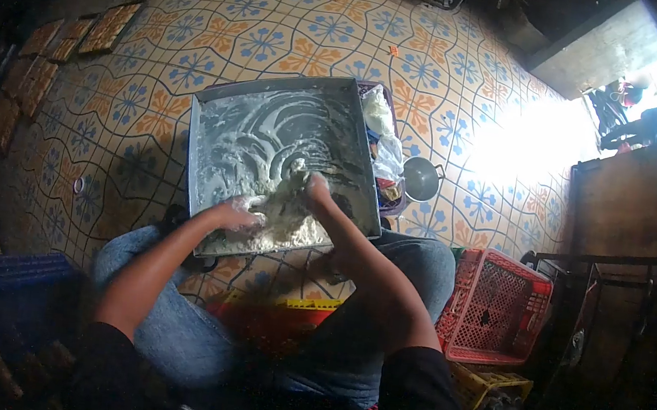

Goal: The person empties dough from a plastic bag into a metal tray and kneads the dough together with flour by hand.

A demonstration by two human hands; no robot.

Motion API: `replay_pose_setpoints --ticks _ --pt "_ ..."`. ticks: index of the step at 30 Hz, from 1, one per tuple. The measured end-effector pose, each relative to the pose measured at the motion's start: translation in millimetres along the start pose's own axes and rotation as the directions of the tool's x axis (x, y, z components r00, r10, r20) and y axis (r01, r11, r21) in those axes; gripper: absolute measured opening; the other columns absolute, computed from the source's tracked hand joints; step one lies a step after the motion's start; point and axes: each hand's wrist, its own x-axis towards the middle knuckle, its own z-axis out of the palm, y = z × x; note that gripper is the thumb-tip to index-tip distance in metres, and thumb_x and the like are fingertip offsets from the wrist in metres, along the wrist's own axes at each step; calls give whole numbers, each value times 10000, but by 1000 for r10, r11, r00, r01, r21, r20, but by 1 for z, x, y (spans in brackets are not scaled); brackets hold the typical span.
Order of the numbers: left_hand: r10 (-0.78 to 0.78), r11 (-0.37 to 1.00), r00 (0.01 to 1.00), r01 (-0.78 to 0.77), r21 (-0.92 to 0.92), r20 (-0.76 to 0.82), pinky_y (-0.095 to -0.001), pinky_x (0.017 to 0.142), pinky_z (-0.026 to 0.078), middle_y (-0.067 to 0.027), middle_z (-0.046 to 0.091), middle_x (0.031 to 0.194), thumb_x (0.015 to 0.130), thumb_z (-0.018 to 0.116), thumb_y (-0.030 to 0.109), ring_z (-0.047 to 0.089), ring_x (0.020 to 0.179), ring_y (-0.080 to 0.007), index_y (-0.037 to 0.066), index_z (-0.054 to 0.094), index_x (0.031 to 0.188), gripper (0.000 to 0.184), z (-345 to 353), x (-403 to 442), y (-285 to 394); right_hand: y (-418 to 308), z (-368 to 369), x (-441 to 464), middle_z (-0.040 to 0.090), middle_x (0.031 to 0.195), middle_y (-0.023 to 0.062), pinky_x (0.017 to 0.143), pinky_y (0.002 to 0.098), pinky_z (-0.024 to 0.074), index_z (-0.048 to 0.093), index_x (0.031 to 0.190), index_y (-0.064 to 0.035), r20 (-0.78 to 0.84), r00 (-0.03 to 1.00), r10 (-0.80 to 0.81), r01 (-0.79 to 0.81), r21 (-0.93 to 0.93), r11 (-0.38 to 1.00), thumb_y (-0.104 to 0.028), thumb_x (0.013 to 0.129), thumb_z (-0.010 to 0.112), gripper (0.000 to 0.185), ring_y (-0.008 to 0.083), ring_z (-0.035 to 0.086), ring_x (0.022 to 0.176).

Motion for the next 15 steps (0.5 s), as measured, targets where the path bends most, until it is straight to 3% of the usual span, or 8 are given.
replay_pose_setpoints --ticks 2,5,6,8,9,10,12,15 --pt "83 995 996 -81 49 -40 -283 510 436 -98 622 744 712 668 241 521 575 -121 28 519 1165 523 -15 -15 17 19 7 13 641 759 148 593 367 470 627 919 -12 -200 976 -81 149 352 924 -161 661 696 306 197 614 666" --pt "216 956 951 -162 243 -220 -281 592 464 -120 657 772 731 588 151 560 622 -119 58 633 1063 347 -40 -34 38 -35 -5 6 634 740 150 563 362 467 626 956 -35 -298 920 -255 271 12 963 -161 658 703 333 231 608 625" --pt "243 949 921 -161 272 -303 -285 615 473 -133 661 791 722 564 117 573 641 -124 52 661 1008 309 -46 -41 49 -75 -9 -10 615 694 135 517 361 453 618 929 -30 -329 897 -295 344 102 933 -153 691 677 275 259 583 577" --pt "286 945 846 -171 279 -451 -315 706 492 -177 663 879 721 580 168 645 757 -235 61 672 954 272 -61 -31 40 -83 27 -15 584 658 134 500 378 434 598 853 -44 -268 854 -445 490 129 862 -71 739 548 127 288 540 549" --pt "343 932 822 -238 273 -455 -312 726 488 -172 662 896 726 582 173 645 787 -233 58 666 968 281 -73 -24 29 -82 30 -24 607 716 156 584 378 475 607 912 -32 -69 786 -615 607 -103 788 -51 732 510 205 293 590 642" --pt "397 915 795 -303 267 -458 -309 747 485 -168 661 913 730 584 179 644 817 -231 56 659 982 291 -81 -22 25 -97 33 -37 633 824 172 685 377 501 632 917 -28 179 844 -505 536 -266 802 -74 718 522 232 290 627 772" --pt "369 929 804 -324 178 -467 -311 764 480 -170 653 946 732 581 186 638 857 -238 53 641 1014 317 -88 -22 20 -106 44 -45 643 911 164 729 374 510 655 892 -39 587 762 -275 576 -419 702 -124 703 553 231 294 632 846" --pt "304 952 840 -252 174 -449 -319 778 477 -175 642 979 726 588 197 628 896 -252 44 619 1043 353 -85 -24 16 -103 34 -52 626 759 180 682 390 503 642 738 -23 513 827 -230 476 -420 773 -127 660 561 153 320 623 749"
